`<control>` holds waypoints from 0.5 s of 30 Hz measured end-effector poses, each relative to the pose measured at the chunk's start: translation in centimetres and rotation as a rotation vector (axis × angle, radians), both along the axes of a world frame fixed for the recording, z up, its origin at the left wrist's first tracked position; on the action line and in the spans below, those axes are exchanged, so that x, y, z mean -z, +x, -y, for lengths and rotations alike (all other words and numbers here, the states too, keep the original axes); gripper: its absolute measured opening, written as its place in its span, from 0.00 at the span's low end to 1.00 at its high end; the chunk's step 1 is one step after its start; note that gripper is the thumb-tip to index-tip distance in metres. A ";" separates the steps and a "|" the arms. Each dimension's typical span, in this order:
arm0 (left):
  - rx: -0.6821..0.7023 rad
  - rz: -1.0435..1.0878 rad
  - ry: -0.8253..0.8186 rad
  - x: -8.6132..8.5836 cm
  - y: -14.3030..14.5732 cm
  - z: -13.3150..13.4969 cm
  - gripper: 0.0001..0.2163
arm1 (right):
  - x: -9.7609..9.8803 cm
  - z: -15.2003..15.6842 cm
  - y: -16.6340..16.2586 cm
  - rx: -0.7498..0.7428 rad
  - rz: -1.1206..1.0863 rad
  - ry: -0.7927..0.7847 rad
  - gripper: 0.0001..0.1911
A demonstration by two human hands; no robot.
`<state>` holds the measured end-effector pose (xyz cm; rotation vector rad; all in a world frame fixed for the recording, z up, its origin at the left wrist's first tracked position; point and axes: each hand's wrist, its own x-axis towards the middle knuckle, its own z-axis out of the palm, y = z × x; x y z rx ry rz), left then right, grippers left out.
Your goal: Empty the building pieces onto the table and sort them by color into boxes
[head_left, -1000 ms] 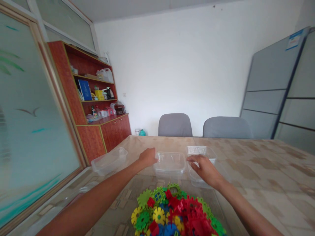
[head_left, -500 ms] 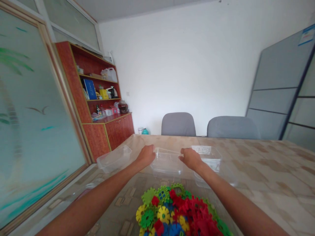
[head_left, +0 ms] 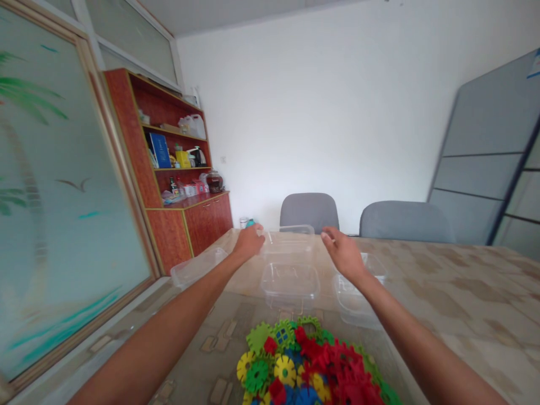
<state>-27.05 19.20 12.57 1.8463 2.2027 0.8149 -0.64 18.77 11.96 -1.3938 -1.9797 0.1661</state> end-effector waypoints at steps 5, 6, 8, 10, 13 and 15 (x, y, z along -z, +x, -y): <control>-0.093 0.091 -0.010 1.3 -1.5 -3.4 0.14 | 1.3 0.8 5.0 -0.024 -0.097 0.003 0.16; -0.101 0.111 -0.023 2.0 -1.8 -3.9 0.14 | 2.0 0.8 6.4 -0.001 -0.120 -0.008 0.16; -0.096 0.157 -0.057 3.5 -2.2 -4.7 0.14 | 3.7 0.5 9.5 0.073 -0.180 -0.034 0.18; -0.062 0.213 -0.100 5.1 -2.4 -5.3 0.14 | 5.6 -0.1 12.5 0.147 -0.256 -0.076 0.20; 0.019 0.309 -0.136 7.0 -2.1 -6.1 0.14 | 7.9 -0.8 15.7 0.195 -0.399 -0.178 0.24; 0.079 0.376 -0.105 7.9 -1.7 -6.5 0.14 | 9.1 -0.8 16.6 0.167 -0.507 -0.247 0.30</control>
